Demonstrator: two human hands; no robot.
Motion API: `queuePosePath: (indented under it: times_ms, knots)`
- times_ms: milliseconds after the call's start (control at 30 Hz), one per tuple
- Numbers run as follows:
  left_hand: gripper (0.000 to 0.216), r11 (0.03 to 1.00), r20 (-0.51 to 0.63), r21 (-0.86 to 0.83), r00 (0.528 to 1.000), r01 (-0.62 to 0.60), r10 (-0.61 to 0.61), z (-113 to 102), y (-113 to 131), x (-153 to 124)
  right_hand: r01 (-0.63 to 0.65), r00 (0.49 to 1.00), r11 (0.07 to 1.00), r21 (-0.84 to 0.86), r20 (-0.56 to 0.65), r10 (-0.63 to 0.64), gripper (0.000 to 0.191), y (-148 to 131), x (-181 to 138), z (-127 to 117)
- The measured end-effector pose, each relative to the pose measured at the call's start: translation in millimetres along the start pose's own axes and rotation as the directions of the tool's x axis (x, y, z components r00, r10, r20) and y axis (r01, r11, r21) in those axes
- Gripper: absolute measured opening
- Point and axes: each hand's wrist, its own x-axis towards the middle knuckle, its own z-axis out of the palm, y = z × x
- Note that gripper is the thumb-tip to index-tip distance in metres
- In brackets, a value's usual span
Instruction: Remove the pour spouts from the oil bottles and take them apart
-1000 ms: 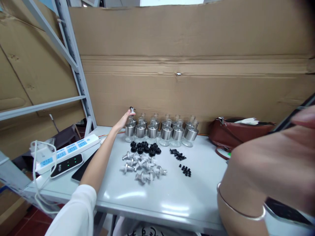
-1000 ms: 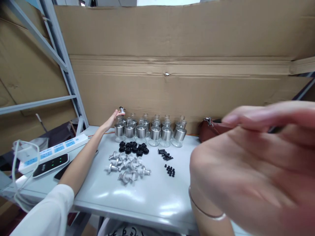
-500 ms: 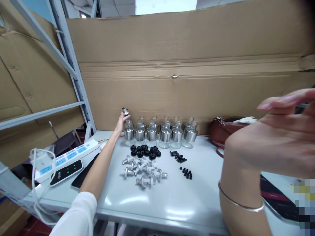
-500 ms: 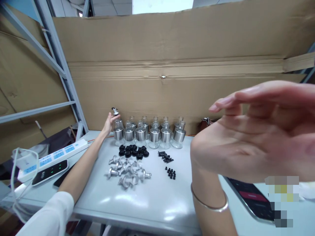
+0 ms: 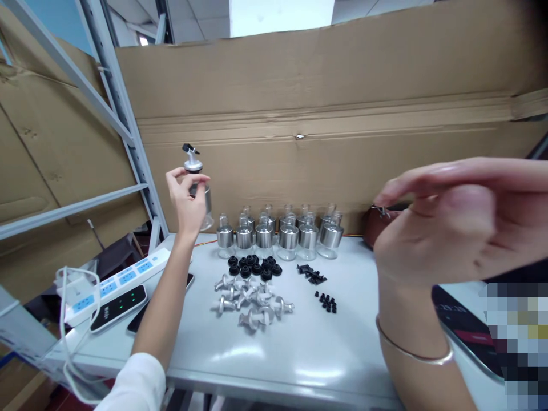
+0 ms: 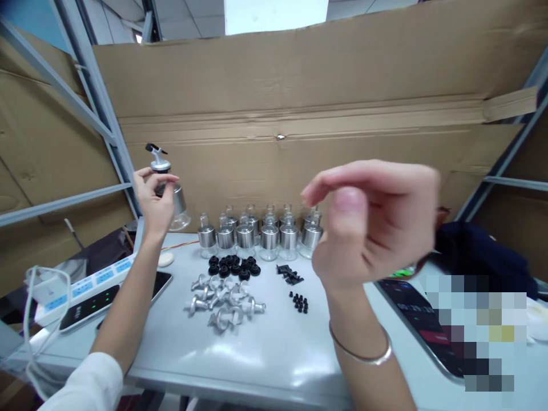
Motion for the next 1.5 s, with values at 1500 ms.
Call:
queuePosePath:
  times_ms: [1500]
  knots:
    - [0.041,0.983,0.986,-0.157,-0.077,-0.099,0.150,-7.2,89.1,-51.7,-0.255,0.164,0.898,-0.358,0.899,0.405,0.018,9.1,-11.7,30.7]
